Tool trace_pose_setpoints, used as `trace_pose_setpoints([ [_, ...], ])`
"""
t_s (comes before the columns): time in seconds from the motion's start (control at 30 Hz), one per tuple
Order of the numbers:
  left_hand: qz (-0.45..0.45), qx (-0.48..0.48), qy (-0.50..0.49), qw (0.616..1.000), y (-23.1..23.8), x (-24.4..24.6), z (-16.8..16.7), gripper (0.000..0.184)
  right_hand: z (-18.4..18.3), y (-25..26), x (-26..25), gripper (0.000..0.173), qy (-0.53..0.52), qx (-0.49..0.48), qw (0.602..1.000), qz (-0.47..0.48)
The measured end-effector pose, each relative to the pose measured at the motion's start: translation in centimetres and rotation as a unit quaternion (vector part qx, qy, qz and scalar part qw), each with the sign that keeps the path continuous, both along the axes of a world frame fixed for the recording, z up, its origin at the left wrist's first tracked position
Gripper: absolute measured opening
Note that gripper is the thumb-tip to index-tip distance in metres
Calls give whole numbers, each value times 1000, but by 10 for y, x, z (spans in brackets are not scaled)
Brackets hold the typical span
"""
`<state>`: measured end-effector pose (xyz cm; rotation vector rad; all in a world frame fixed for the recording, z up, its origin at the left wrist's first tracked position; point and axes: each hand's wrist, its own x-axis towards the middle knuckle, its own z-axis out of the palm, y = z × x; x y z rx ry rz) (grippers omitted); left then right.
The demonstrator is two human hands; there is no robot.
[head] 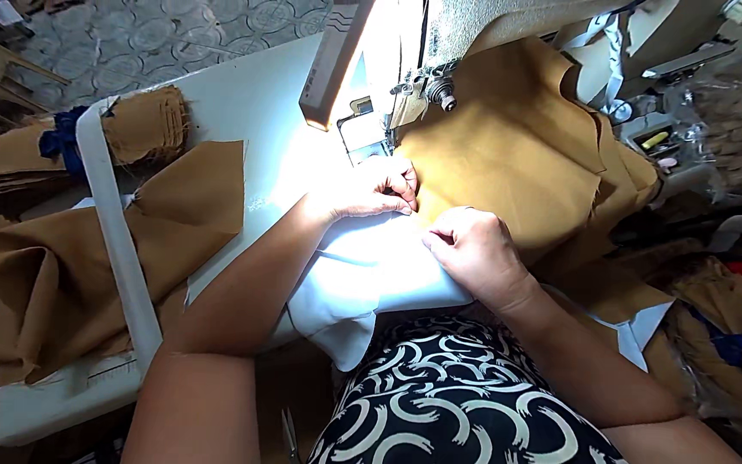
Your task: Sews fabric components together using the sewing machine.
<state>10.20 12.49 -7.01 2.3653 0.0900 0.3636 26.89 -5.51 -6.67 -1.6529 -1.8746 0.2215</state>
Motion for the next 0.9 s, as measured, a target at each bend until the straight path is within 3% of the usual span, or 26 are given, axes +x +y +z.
trace_pose_setpoints([
  [0.1,4,7,7,1000,-1,0,1,14,-1,9,-6,16,-10,-8,999,-40],
  [0.17,3,18,11,1000,0,0,2,15,2,13,-8,8,-22,-50,997,-55],
  [0.27,-2,21,14,1000,0,-1,3,14,7,16,-8,14,-20,-109,992,-52],
  [0.43,-6,29,10,1000,1,-3,4,14,4,14,-13,3,-17,-65,997,-44],
  [0.57,-28,45,-24,998,2,-3,4,18,-3,7,-21,2,-60,9,998,-21],
  [0.7,-51,133,-40,989,-7,-2,6,21,8,5,-15,11,-53,-93,992,70],
  [0.77,-10,199,15,980,-25,-7,16,21,17,14,-4,17,-42,-128,985,106],
  [0.9,217,297,54,928,-96,-12,8,21,1,54,20,21,-54,44,978,195],
])
